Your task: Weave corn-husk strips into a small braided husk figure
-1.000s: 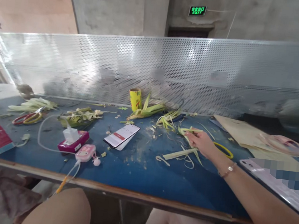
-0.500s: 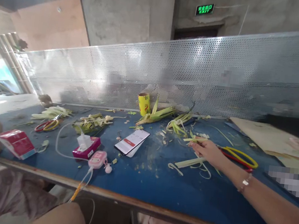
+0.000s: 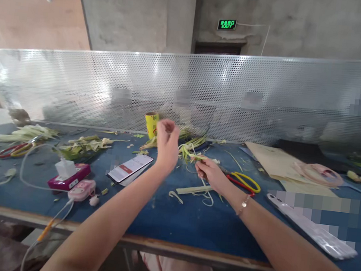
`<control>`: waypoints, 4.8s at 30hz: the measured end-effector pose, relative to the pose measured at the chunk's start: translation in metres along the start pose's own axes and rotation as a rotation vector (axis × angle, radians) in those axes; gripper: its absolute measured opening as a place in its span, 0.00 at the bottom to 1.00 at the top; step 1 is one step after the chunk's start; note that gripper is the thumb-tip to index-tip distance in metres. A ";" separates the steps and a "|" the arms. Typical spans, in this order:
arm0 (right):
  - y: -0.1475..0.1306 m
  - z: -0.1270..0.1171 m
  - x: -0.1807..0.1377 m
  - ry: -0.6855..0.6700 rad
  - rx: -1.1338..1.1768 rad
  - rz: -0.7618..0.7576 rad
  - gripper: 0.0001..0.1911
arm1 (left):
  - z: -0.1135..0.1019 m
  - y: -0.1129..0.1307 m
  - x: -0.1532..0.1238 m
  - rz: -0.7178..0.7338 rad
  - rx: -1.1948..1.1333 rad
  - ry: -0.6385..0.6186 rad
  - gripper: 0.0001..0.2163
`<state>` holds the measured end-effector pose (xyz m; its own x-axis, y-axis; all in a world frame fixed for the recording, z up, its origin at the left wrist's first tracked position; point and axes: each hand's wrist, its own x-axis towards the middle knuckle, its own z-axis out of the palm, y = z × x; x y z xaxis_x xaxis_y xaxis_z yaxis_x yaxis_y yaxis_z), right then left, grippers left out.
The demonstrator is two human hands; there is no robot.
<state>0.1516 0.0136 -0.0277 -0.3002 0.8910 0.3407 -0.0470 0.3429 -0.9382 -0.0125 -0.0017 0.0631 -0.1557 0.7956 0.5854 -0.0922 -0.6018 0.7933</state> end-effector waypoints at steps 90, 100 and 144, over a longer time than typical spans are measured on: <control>-0.025 -0.016 -0.014 0.010 -0.551 -0.449 0.13 | 0.023 -0.062 -0.038 -0.460 -0.231 -0.394 0.12; -0.023 -0.012 -0.014 0.092 -0.692 -0.524 0.11 | 0.020 -0.057 -0.037 -0.431 -0.258 -0.384 0.14; -0.034 -0.017 -0.016 0.070 -0.591 -0.439 0.06 | 0.013 -0.053 -0.036 -0.484 -0.333 -0.604 0.12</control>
<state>0.1739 -0.0070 0.0000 -0.3093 0.6448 0.6989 0.3780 0.7578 -0.5318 0.0114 0.0025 0.0018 0.5203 0.8143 0.2575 -0.3134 -0.0984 0.9445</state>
